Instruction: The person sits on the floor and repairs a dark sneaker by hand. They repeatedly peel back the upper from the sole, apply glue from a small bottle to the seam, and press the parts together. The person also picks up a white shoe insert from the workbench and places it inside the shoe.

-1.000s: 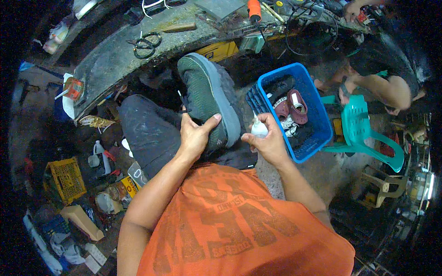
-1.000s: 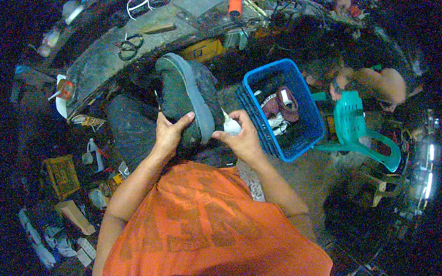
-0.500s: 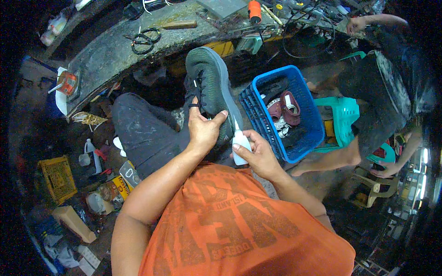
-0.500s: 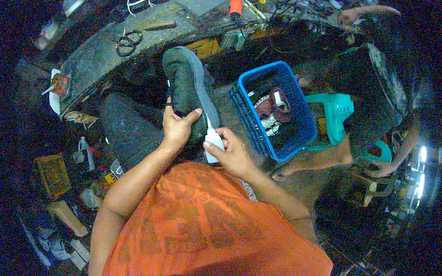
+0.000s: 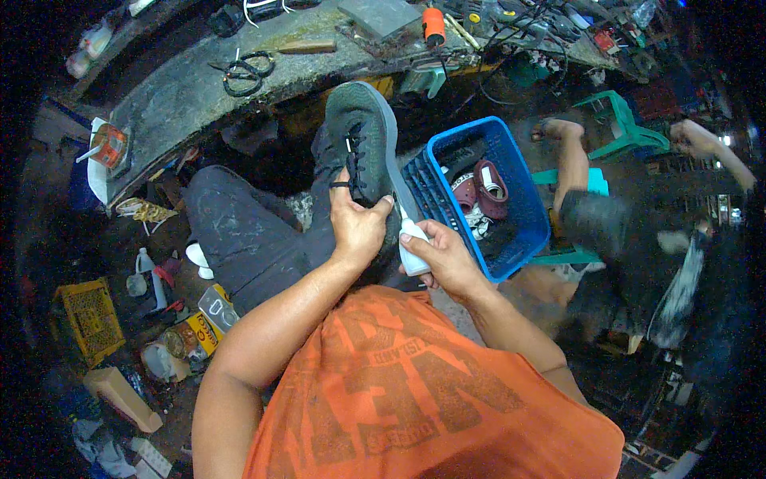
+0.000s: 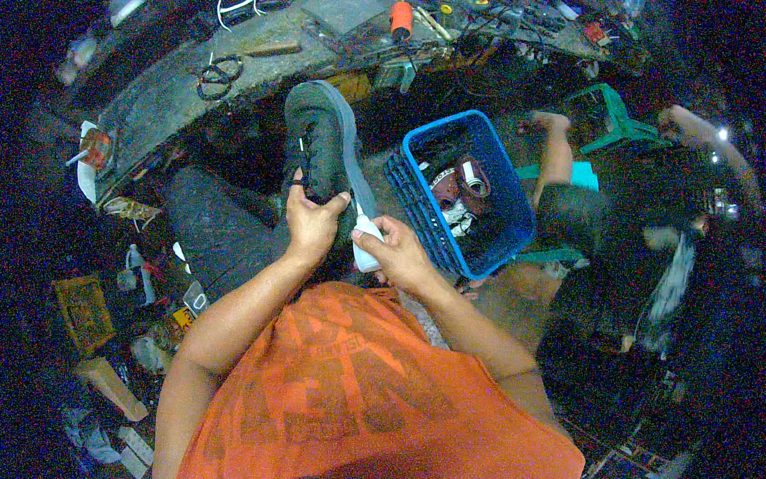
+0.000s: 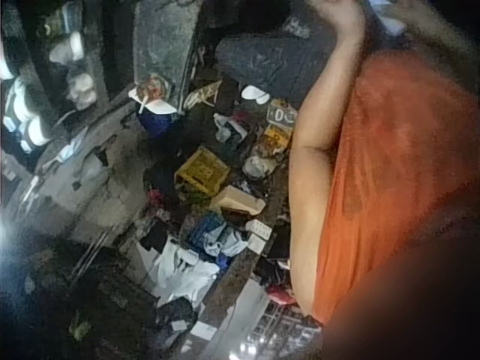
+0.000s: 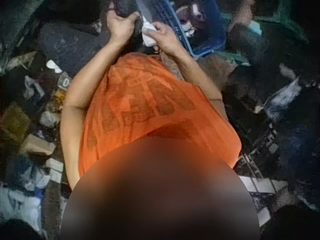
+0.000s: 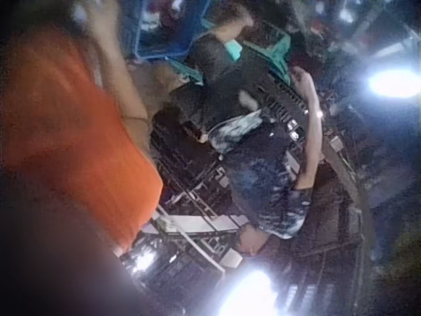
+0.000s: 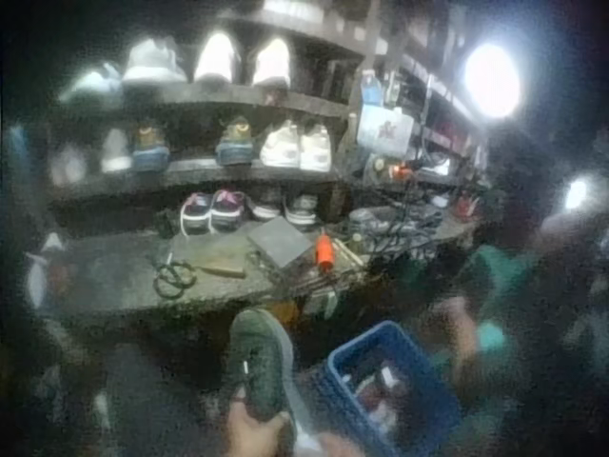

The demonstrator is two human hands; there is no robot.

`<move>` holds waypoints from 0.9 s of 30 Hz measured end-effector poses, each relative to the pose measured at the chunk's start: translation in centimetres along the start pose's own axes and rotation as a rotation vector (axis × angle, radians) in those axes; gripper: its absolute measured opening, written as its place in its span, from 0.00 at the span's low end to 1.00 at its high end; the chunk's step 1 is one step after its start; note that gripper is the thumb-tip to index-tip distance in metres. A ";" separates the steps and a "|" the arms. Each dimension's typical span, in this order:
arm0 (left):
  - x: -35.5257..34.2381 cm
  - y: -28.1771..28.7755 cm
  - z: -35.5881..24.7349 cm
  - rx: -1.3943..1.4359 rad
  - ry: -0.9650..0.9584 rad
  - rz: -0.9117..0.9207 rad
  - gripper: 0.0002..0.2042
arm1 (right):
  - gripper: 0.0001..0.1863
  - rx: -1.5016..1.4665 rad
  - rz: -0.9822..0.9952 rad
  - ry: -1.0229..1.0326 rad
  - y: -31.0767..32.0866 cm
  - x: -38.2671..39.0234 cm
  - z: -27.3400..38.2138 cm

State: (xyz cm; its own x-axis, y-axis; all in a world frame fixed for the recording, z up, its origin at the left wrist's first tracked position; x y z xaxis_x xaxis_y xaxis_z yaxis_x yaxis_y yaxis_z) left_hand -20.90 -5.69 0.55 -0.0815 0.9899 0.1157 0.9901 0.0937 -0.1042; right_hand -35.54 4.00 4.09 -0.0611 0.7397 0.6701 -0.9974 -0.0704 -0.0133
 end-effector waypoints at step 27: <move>0.2 2.3 -2.1 0.047 0.019 -0.018 0.31 | 0.22 0.101 -0.498 0.446 4.7 -5.4 0.3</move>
State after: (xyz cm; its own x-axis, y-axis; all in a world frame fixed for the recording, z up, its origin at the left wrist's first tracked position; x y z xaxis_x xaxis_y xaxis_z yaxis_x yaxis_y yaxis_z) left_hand -18.45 -5.54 2.38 -0.0964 0.9860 0.1362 0.9820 0.1166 -0.1487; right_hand -39.93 -0.57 0.65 0.3739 0.9039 0.2077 -0.9034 0.3043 0.3022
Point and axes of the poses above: each hand's wrist, its own x-axis away from the middle knuckle, its own y-axis out of the back of the hand, z = x × y, the point moved 10 cm from there along -x, towards the middle knuckle, and after that the axes turned 3 degrees about -y, right-handed, at the moved point
